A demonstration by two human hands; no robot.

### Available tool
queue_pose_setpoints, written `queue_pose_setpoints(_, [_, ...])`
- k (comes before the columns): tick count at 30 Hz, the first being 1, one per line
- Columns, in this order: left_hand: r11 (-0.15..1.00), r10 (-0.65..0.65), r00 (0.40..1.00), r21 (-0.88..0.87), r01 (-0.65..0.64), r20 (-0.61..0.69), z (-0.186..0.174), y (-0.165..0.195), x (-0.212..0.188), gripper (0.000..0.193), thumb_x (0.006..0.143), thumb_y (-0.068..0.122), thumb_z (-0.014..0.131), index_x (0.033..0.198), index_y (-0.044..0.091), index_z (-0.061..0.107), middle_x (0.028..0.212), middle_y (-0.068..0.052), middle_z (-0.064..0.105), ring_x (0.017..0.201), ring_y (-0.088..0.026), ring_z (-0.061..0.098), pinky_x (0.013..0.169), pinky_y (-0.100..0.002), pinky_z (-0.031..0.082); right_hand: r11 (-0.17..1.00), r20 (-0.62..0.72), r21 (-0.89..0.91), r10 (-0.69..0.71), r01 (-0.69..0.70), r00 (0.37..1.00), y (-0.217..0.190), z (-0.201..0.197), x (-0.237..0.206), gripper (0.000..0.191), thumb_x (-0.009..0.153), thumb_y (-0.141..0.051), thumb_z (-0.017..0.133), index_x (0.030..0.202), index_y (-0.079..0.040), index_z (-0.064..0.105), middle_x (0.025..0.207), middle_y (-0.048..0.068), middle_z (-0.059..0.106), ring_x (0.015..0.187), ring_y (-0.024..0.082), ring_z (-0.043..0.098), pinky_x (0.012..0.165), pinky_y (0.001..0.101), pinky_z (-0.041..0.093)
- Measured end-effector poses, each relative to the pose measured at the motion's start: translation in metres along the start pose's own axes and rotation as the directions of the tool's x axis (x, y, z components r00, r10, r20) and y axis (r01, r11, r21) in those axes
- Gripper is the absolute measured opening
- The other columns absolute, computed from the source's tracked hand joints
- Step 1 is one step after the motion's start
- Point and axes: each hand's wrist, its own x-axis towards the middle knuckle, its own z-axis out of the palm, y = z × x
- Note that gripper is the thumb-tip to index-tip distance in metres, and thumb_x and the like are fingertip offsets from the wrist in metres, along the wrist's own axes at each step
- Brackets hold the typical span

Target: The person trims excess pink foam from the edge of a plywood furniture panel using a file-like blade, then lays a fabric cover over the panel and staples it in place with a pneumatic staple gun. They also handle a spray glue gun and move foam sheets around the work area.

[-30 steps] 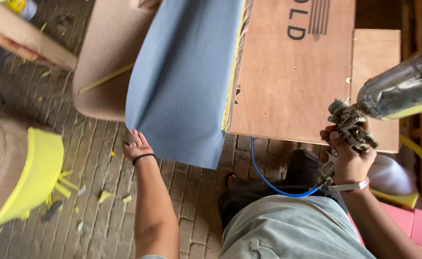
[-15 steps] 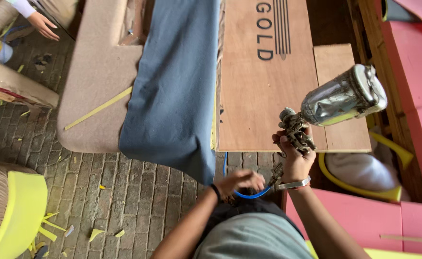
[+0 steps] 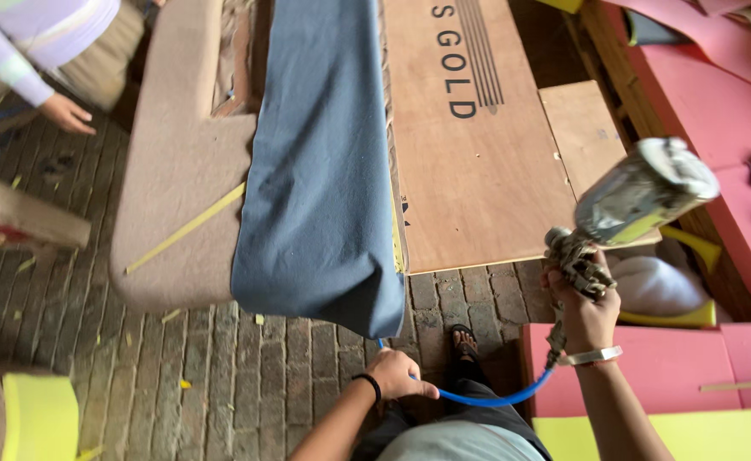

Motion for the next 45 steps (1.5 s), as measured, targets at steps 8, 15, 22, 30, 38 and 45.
queue_pose_setpoints(8, [0.999,-0.035,0.994,-0.029,0.032,-0.105,0.020,0.005,-0.060,0.070,0.053,0.082,0.079,0.064,0.013,0.077,0.061,-0.005,0.070,0.066,-0.025,0.069,0.093,-0.037,0.050,0.968,-0.115,-0.234,0.060,-0.086,0.992,0.016,-0.013,-0.114,0.071,0.088,-0.006,0.074,0.154,-0.005,0.049,0.109,-0.002,0.070,0.093,0.006,0.065,0.080,0.0217,0.054])
queue_pose_setpoints(15, [0.991,0.089,0.994,0.101,-0.083,-0.061,0.022,0.056,-0.045,0.072,0.059,0.085,0.076,0.064,0.014,0.073,0.059,-0.004,0.065,0.069,-0.026,0.065,0.094,-0.038,0.045,0.941,-0.200,-0.303,0.090,-0.149,0.976,0.011,-0.070,-0.133,0.077,0.086,-0.008,0.076,0.157,-0.007,0.046,0.108,0.000,0.070,0.092,0.007,0.065,0.074,0.0227,0.053])
queue_pose_setpoints(22, [0.977,0.084,0.991,0.206,-0.060,-0.106,0.043,0.113,-0.020,0.070,0.054,0.084,0.078,0.067,0.015,0.079,0.065,-0.005,0.065,0.082,-0.029,0.062,0.089,-0.037,0.043,0.920,-0.179,-0.302,0.201,-0.248,0.963,0.014,-0.122,-0.124,0.078,0.085,-0.011,0.075,0.157,-0.010,0.045,0.099,0.002,0.073,0.085,0.008,0.067,0.063,0.0238,0.051])
queue_pose_setpoints(30, [0.939,0.013,0.998,0.343,0.008,-0.060,0.068,0.145,-0.017,0.071,0.056,0.084,0.076,0.071,0.015,0.079,0.070,-0.005,0.069,0.085,-0.026,0.063,0.092,-0.036,0.042,0.938,-0.063,-0.248,0.236,-0.245,0.970,0.040,-0.154,-0.122,0.078,0.085,-0.010,0.075,0.157,-0.008,0.046,0.102,0.001,0.071,0.085,0.008,0.063,0.070,0.0241,0.052])
queue_pose_setpoints(38, [0.926,-0.036,0.994,0.370,0.073,-0.105,0.071,0.149,-0.027,0.069,0.054,0.082,0.078,0.069,0.015,0.079,0.070,-0.005,0.070,0.085,-0.024,0.062,0.094,-0.036,0.042,0.954,0.016,-0.159,0.261,-0.255,0.965,0.046,-0.148,-0.127,0.075,0.087,-0.003,0.073,0.156,-0.005,0.045,0.111,0.004,0.070,0.099,0.009,0.065,0.088,0.0269,0.056])
queue_pose_setpoints(45, [0.918,-0.073,0.992,0.381,0.107,-0.102,0.073,0.157,-0.026,0.069,0.054,0.084,0.078,0.067,0.016,0.077,0.066,-0.005,0.067,0.082,-0.023,0.061,0.092,-0.036,0.042,0.946,0.026,-0.209,0.257,-0.246,0.966,0.037,-0.146,-0.126,0.072,0.088,-0.004,0.074,0.154,-0.005,0.046,0.115,0.001,0.070,0.101,0.008,0.066,0.089,0.0261,0.056])
